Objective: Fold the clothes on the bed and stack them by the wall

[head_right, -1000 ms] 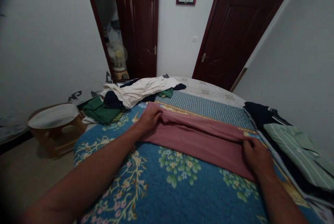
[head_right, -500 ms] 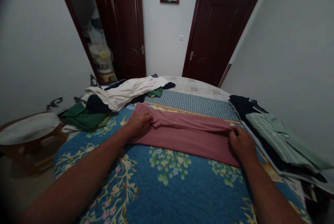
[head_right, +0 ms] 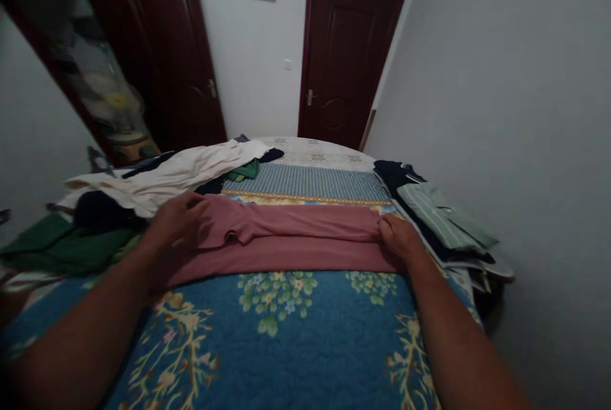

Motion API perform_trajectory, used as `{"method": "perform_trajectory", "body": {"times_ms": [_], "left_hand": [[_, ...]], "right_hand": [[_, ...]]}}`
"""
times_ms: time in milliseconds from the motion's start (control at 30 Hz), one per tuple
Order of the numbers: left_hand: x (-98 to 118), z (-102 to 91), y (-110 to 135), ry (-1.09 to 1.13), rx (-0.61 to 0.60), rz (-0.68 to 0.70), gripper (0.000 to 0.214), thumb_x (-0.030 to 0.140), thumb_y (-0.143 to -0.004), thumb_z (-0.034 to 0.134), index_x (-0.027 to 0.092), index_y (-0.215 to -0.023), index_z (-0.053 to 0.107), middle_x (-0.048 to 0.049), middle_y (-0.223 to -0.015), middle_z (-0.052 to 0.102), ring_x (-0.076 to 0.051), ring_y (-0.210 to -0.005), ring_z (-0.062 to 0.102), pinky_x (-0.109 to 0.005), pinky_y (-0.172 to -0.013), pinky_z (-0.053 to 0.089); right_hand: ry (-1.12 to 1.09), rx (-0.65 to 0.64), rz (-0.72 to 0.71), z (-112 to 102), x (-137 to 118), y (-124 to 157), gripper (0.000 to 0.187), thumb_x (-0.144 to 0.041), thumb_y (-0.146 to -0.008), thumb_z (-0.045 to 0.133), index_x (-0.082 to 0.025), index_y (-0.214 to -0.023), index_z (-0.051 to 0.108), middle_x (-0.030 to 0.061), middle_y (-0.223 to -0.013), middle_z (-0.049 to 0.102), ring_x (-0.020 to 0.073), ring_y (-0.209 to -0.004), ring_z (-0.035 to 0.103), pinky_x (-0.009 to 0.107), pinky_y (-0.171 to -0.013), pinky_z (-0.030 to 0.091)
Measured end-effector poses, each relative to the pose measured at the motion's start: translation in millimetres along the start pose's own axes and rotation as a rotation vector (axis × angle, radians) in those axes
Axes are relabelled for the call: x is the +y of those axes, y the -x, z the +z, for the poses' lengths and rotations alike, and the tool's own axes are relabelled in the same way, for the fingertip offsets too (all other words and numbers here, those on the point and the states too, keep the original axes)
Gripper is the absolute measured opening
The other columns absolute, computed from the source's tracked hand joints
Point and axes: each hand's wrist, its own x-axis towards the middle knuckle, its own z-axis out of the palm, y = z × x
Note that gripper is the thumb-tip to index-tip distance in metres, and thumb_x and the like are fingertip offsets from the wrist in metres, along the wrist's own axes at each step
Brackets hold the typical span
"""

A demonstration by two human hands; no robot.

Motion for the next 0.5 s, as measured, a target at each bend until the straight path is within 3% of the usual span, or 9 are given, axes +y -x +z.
{"method": "perform_trajectory", "body": {"times_ms": [100, 233, 500], "left_hand": [[-25, 5.1, -29, -0.104, -0.004, -0.193, 0.034, 0.050, -0.095, 0.065, 0.022, -0.114, 0.066, -0.0060, -0.097, 0.075, -0.025, -0.088, 0.067, -0.032, -0.077, 0.046], [-40, 12.8, -50, -0.215, -0.076, -0.261, 0.044, 0.055, -0.096, 0.064, 0.025, -0.128, 0.058, -0.0037, -0.106, 0.078, -0.026, -0.103, 0.068, -0.028, -0.080, 0.044], [-35, 26.3, -54, -0.107, -0.112, -0.246, 0.052, 0.051, -0.097, 0.058, 0.031, -0.145, 0.055, 0.0012, -0.107, 0.081, -0.024, -0.096, 0.072, -0.026, -0.078, 0.048]], "right_hand": [[-0.023, 0.089, 0.205, -3, 8, -3, 0.030, -0.031, -0.095, 0.047, -0.023, -0.097, 0.076, 0.0105, -0.103, 0.080, 0.0291, -0.101, 0.070, 0.034, -0.089, 0.048], [-0.096, 0.190, 0.330, -1, 26, -10, 0.036, -0.028, -0.094, 0.044, -0.020, -0.108, 0.076, 0.0129, -0.111, 0.080, 0.0300, -0.106, 0.071, 0.037, -0.094, 0.050], [-0.048, 0.044, 0.315, 18, 20, -49, 0.028, -0.030, -0.099, 0.052, -0.017, -0.103, 0.076, 0.0130, -0.105, 0.079, 0.0265, -0.099, 0.069, 0.034, -0.093, 0.049]]}}
